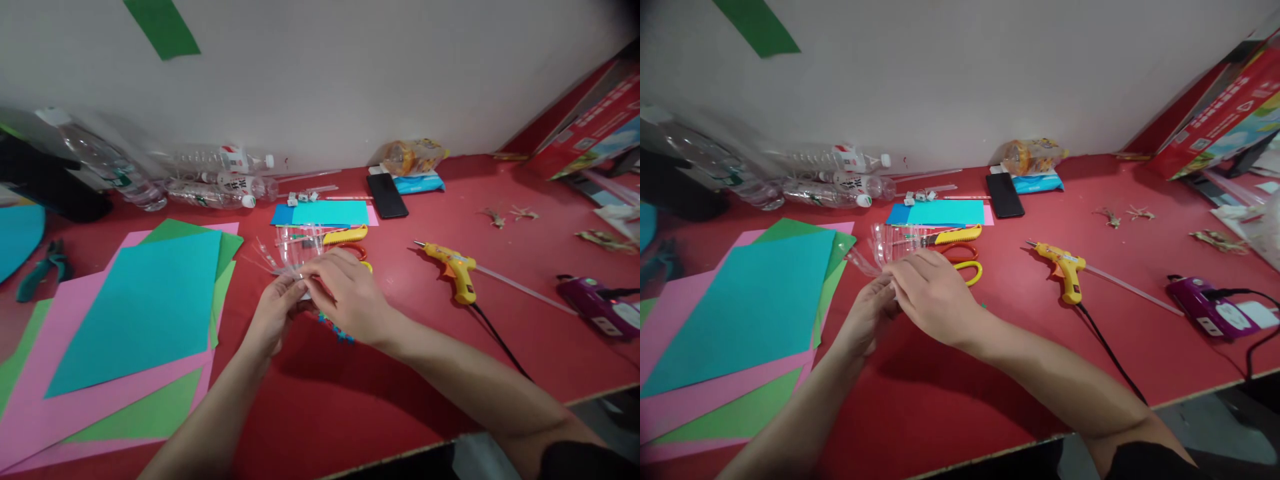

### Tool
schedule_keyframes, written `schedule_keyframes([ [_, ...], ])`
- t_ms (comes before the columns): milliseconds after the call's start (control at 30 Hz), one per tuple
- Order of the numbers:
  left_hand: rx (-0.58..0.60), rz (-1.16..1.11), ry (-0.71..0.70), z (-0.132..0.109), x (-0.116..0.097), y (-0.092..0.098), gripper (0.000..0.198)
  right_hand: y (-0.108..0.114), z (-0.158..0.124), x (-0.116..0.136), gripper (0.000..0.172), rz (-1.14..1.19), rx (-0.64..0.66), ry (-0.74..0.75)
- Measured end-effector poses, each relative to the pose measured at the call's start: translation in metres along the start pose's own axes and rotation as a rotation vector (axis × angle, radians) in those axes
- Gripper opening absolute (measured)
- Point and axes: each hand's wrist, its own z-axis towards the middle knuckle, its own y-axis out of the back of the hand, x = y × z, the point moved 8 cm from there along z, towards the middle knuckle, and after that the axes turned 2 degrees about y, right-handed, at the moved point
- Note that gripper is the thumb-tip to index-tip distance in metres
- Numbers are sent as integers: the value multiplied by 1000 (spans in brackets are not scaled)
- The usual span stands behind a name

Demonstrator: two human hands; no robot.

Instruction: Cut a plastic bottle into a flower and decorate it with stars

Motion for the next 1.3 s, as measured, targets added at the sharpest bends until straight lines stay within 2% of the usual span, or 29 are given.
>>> schedule_keyframes([
  [167,-3,19,29,-1,2,-1,24,11,2,-4,13,22,4,-33],
  [333,42,45,34,-3,2,-5,24,45,13,-18,15,-56,-77,-92],
  [433,67,61,56,-4,6,-7,23,56,18,-20,17,-129,-102,-64],
  [700,134,101,121,-7,14,-12,24,50,18,-24,16,-188,-30,-61],
  [933,135,118,109,-7,13,-12,24,52,18,-24,9,-139,-37,-76],
  [1167,121,137,104,-7,13,-11,24,55,20,-24,6,-50,-51,-109],
  [1300,99,161,98,-5,14,-9,22,53,20,-31,10,127,-15,-223],
])
